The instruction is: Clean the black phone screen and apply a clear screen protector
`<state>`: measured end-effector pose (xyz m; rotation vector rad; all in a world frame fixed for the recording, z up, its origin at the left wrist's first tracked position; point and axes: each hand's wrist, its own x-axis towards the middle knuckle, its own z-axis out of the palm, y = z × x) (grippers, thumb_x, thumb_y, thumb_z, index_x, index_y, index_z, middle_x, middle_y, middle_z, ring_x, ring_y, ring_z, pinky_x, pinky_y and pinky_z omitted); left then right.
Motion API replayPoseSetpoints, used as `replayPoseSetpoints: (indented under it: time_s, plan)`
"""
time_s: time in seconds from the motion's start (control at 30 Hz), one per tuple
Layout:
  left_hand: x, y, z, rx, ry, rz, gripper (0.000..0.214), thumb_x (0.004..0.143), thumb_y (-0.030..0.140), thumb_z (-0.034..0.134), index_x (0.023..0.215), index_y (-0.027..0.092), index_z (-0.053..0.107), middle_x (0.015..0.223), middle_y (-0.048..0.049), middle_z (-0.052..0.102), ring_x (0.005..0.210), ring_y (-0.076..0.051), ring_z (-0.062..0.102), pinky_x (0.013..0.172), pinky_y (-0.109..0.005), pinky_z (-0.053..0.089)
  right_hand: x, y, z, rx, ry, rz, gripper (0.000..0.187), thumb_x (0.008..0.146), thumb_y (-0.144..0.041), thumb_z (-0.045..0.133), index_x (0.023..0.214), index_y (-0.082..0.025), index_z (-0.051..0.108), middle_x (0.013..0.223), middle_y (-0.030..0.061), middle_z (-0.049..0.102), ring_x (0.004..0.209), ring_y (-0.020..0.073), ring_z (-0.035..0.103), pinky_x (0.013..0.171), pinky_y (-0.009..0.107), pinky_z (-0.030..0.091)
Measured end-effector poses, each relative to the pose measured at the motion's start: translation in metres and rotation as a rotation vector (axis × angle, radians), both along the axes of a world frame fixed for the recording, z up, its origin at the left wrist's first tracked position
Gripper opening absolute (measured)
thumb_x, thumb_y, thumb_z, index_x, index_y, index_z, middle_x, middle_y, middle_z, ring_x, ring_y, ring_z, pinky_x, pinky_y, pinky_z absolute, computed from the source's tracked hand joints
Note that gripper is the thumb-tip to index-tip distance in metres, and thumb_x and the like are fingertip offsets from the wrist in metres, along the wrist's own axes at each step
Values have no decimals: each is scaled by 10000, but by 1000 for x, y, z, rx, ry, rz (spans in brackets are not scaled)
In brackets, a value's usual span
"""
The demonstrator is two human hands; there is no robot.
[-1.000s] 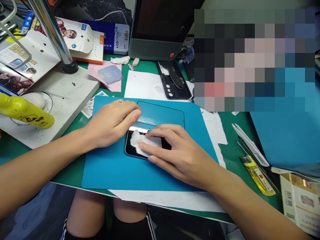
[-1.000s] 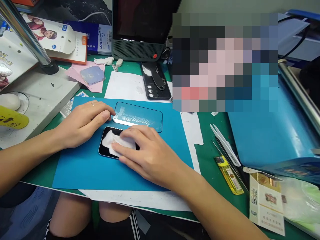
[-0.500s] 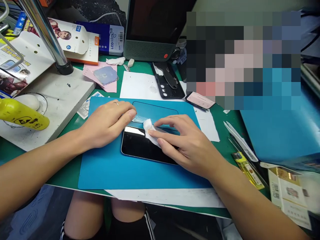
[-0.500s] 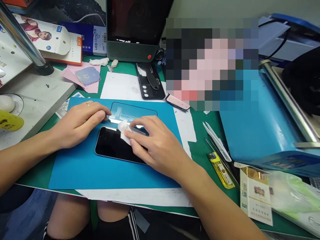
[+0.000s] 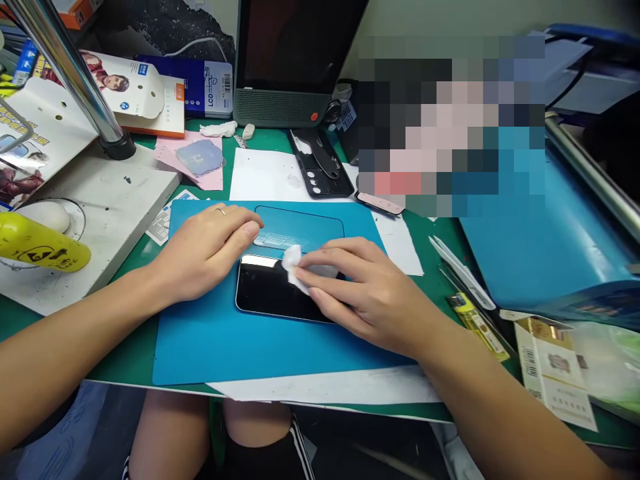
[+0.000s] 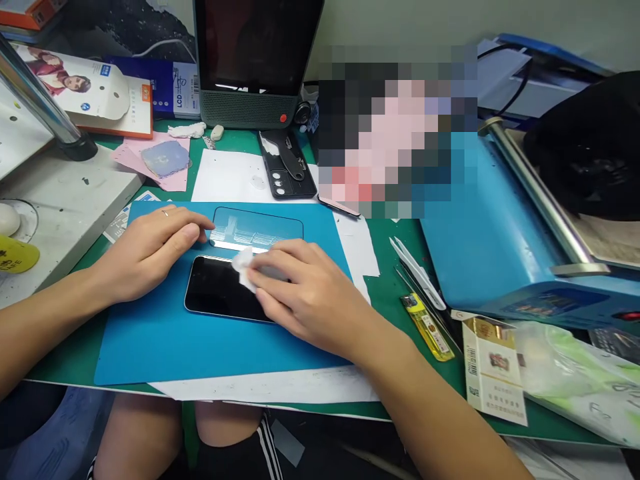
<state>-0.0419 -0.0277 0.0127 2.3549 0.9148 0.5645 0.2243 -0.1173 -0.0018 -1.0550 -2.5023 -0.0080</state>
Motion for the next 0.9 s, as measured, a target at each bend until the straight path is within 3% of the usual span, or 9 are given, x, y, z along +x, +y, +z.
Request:
replayPoseSetpoints:
  time_s: [0.2, 0.4, 0.53, 0.7, 0.9]
  plan:
    - [0, -1, 3, -8, 8, 2, 434, 1112, 408, 334, 1143, 178, 702, 1068, -55, 761, 999, -234, 653, 930, -373, 452, 11, 2, 2, -11, 13, 20, 226, 1018, -128, 591, 1160, -117, 767, 1126, 120, 798, 1065, 268, 661, 886, 437, 571]
    - [-2, 0, 2, 15, 5, -16, 447, 1112, 418, 343, 1196, 169, 705, 1110, -63, 762, 1055, -244, 657, 962, -381, 457, 36, -38, 3, -35, 10, -37, 230, 1014, -106, 584, 1179, -109, 745, 1123, 145, 777, 1076, 251, 691, 915, 394, 602]
    - [-3, 3, 0, 13, 17, -12, 466, 1110, 442, 335, 1198, 174, 706, 1100, -64, 767, 1040, -250, 659, 964, -391, 464, 28, -56, -4, -21, 19, -96, 221, 1024, -121, 586, 1192, -117, 730, 1126, 144, 772, 1042, 237, 719, 903, 379, 618]
    - [-5, 6, 0, 31, 42, -48, 487, 1114, 464, 318, 1225, 177, 696, 1144, -74, 763, 1096, -264, 660, 998, -399, 471, 11, -49, -8, 62, 40, -238, 229, 1029, -126, 568, 1178, -130, 742, 1121, 144, 776, 1025, 247, 729, 874, 393, 640]
    - [-5, 7, -2, 42, 57, -71, 502, 1106, 473, 305, 1231, 181, 694, 1133, -80, 756, 1084, -273, 656, 990, -410, 483, -8, -66, -7, 12, 85, -338, 256, 1045, -129, 534, 1202, -94, 733, 1138, 181, 770, 1035, 280, 725, 881, 446, 633]
